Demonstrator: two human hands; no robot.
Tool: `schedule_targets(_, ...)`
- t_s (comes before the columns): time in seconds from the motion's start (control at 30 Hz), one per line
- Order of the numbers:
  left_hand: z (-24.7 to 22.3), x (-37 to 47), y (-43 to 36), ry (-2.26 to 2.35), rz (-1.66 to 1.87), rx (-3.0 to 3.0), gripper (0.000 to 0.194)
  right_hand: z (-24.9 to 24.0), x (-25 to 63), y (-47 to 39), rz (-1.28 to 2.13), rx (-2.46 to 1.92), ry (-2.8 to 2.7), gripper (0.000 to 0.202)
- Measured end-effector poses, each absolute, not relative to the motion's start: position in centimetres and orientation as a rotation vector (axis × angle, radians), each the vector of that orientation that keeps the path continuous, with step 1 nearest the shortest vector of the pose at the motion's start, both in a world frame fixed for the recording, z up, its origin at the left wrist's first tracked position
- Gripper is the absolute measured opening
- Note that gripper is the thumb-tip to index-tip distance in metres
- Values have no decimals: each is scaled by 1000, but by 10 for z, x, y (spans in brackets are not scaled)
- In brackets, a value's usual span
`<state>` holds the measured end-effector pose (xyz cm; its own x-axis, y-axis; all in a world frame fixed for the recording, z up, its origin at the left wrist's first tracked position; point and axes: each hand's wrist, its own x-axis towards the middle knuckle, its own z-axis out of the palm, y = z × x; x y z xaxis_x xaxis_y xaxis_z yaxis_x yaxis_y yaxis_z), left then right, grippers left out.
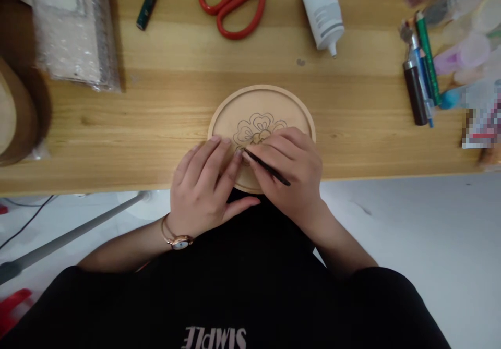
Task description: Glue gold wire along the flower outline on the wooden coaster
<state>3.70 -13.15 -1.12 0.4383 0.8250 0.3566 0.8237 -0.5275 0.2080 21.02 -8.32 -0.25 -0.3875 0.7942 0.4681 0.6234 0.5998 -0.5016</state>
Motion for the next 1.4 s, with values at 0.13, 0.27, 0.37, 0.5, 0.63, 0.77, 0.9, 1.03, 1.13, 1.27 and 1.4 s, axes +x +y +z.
schedule_targets(0.13,-11,40,-135,1537,632,2706,66,-3,216,-84,310,-1084,-2107,20)
schedule_targets(0.27,-11,43,-137,1590,637,2726,61,0,222,-90,254,-1144,-2066,24)
schedule_targets(0.37,-9,45,-140,1627,637,2736,60,2,224,-96,265,-1158,-2061,22)
schedule_targets(0.5,-4,47,-142,1661,607,2741,56,-2,222,-100,327,-1170,-2043,21)
schedule_targets(0.63,-1,47,-142,1674,592,2727,54,-7,219,-100,324,-1157,-2028,21)
schedule_targets(0.77,-2,44,-141,1652,609,2718,51,-8,219,-95,320,-1120,-2048,20)
schedule_targets(0.9,-5,38,-139,1578,677,2681,49,-7,222,-90,344,-1056,-2143,17)
schedule_targets(1.03,-7,30,-133,1476,753,2593,45,-5,222,-86,374,-1035,-2173,17)
schedule_targets(1.13,-8,22,-127,1388,785,2562,41,-3,222,-83,390,-1008,-2187,16)
schedule_targets(1.27,-9,14,-118,1265,837,2536,38,-2,222,-80,421,-974,-2194,13)
schedule_targets(1.4,-8,8,-112,1226,895,2474,41,-2,223,-78,436,-993,-2201,18)
